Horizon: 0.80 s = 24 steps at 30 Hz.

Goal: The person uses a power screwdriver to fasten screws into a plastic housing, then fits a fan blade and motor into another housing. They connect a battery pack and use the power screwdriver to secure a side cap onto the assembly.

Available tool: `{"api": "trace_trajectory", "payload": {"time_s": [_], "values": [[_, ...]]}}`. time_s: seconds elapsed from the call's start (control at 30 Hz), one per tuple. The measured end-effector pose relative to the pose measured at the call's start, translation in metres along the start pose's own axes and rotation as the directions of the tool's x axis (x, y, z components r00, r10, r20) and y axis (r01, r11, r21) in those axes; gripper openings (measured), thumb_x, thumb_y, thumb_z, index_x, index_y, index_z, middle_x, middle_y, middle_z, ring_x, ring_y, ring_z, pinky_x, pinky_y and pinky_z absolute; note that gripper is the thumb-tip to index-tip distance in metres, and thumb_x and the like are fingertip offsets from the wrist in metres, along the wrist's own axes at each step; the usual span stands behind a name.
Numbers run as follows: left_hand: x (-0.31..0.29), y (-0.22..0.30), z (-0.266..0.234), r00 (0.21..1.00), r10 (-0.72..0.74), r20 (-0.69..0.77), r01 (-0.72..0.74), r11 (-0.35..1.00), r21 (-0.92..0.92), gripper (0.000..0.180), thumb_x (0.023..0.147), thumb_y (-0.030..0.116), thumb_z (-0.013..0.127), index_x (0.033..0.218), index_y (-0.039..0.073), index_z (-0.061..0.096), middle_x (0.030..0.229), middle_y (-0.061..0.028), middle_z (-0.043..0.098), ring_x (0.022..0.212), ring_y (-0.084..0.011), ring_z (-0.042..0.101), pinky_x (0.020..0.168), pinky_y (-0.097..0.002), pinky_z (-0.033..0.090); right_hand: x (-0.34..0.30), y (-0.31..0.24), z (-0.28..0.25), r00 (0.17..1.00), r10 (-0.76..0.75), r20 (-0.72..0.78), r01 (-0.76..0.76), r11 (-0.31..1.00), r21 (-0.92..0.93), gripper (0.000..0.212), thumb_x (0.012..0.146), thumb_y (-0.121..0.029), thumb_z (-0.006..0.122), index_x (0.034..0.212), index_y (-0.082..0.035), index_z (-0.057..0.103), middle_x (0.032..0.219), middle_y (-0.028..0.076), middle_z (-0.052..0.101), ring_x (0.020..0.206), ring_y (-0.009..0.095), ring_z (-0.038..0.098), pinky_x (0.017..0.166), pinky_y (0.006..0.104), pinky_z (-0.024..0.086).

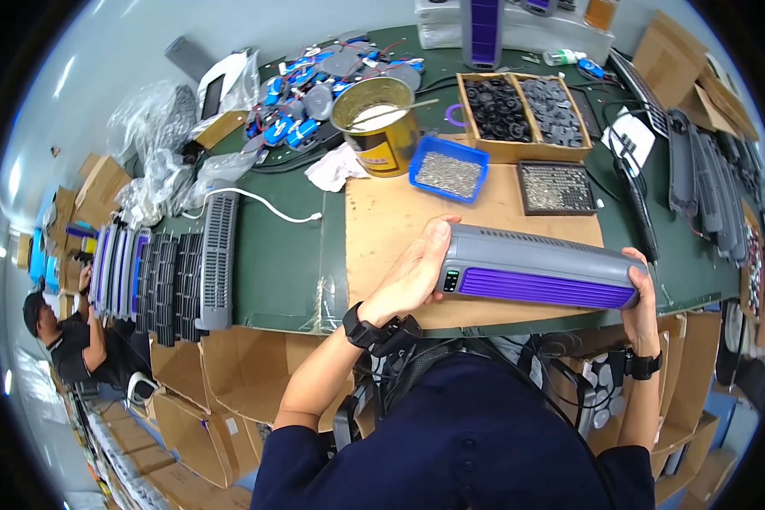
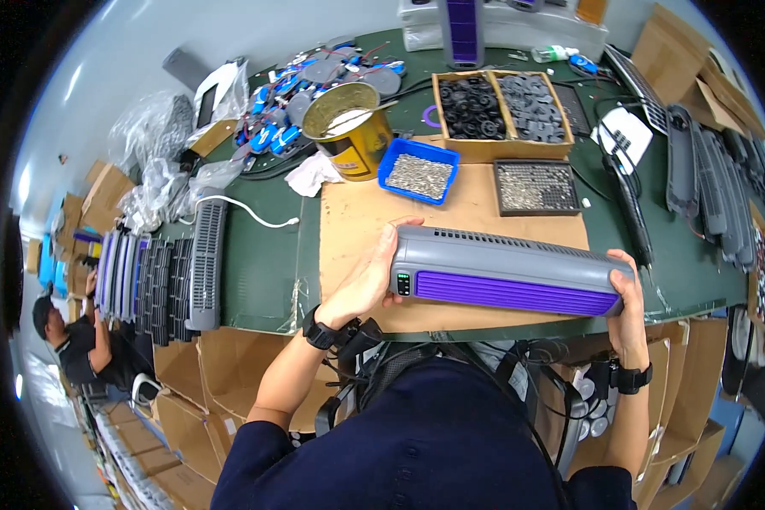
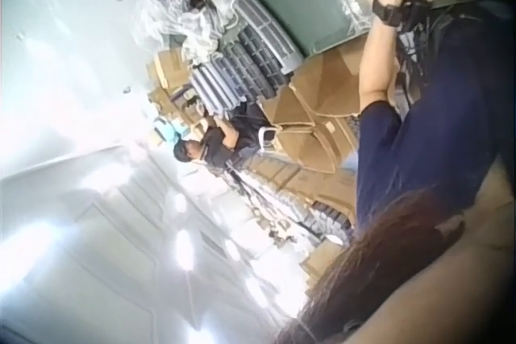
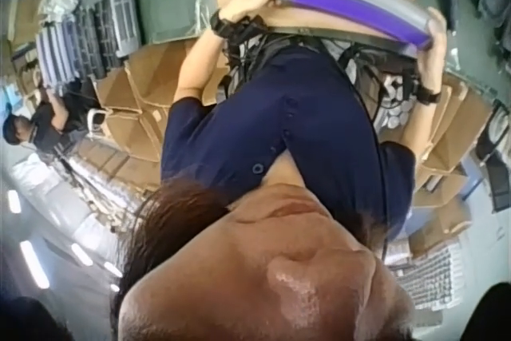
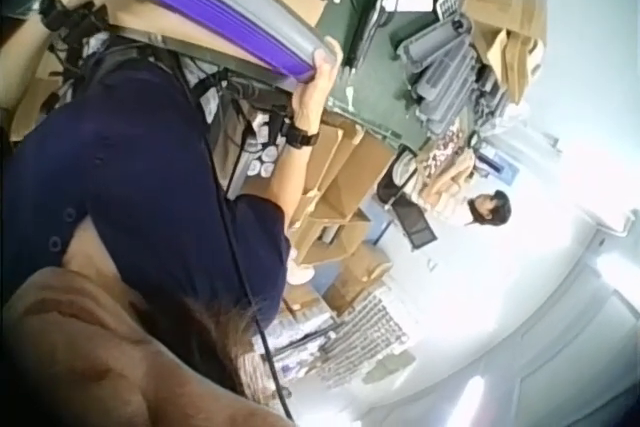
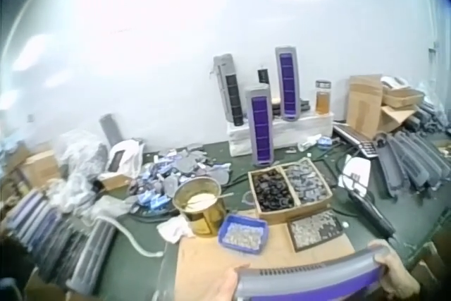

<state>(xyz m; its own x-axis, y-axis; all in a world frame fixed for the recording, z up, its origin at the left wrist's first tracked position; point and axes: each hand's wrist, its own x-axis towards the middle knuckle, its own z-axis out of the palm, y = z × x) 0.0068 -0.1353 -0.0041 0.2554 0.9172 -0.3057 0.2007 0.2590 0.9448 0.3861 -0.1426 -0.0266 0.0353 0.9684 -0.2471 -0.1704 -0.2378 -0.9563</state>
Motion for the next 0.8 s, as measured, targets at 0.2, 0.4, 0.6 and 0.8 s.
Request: {"api": "trace_trajectory", "payload": {"time_s": [0.2, 0.4, 0.6, 0.8], "values": [[0.013, 0.006, 0.030, 0.993, -0.023, 0.119, 0.029, 0.999, -0.046, 0.074, 0.096, 0.066, 0.021, 0.136, 0.005, 0.039, 0.072, -0.0056, 0.055, 0.048, -0.0093, 0.048, 0.045, -0.0236, 0.041, -0.030, -0.013, -0.025, 0.984, -0.027, -0.175, 0.021, 0.999, -0.035, 0.051, 0.084, -0.041, 0.062, 0.123, -0.010, 0.051, 0.108, 0.007, 0.052, 0.103, 0.018, 0.051, 0.086, 0.0295, 0.045], [0.031, 0.027, 0.072, 0.952, -0.114, 0.283, 0.112, 0.993, 0.022, 0.078, 0.096, 0.065, 0.020, 0.145, 0.005, 0.031, 0.073, -0.0064, 0.057, 0.048, -0.0091, 0.049, 0.044, -0.0229, 0.041, -0.078, -0.036, -0.057, 0.977, -0.113, -0.179, 0.118, 0.993, 0.017, 0.057, 0.085, -0.038, 0.067, 0.131, -0.010, 0.048, 0.115, 0.005, 0.051, 0.105, 0.015, 0.051, 0.089, 0.0266, 0.043], [0.023, 0.052, 0.136, 0.742, 0.154, 0.652, -0.070, 0.986, -0.154, 0.072, 0.100, 0.052, 0.038, 0.149, 0.000, 0.024, 0.102, -0.0100, 0.060, 0.065, -0.0098, 0.057, 0.055, -0.0221, 0.047, -0.176, -0.063, -0.153, 0.830, -0.365, -0.422, 0.338, 0.931, -0.141, 0.065, 0.081, -0.040, 0.072, 0.132, -0.007, 0.048, 0.113, 0.007, 0.056, 0.106, 0.017, 0.055, 0.092, 0.0283, 0.044], [0.042, 0.035, 0.148, 0.652, 0.038, 0.757, -0.003, 0.999, -0.048, 0.046, 0.096, 0.018, 0.058, 0.139, 0.005, 0.046, 0.116, -0.0045, 0.062, 0.076, -0.0049, 0.057, 0.064, -0.0189, 0.048, -0.317, -0.053, -0.223, 0.457, -0.379, -0.804, -0.144, 0.861, -0.488, 0.048, 0.084, -0.034, 0.070, 0.122, -0.008, 0.056, 0.095, 0.005, 0.062, 0.078, 0.011, 0.061, 0.061, 0.0219, 0.048]]}}
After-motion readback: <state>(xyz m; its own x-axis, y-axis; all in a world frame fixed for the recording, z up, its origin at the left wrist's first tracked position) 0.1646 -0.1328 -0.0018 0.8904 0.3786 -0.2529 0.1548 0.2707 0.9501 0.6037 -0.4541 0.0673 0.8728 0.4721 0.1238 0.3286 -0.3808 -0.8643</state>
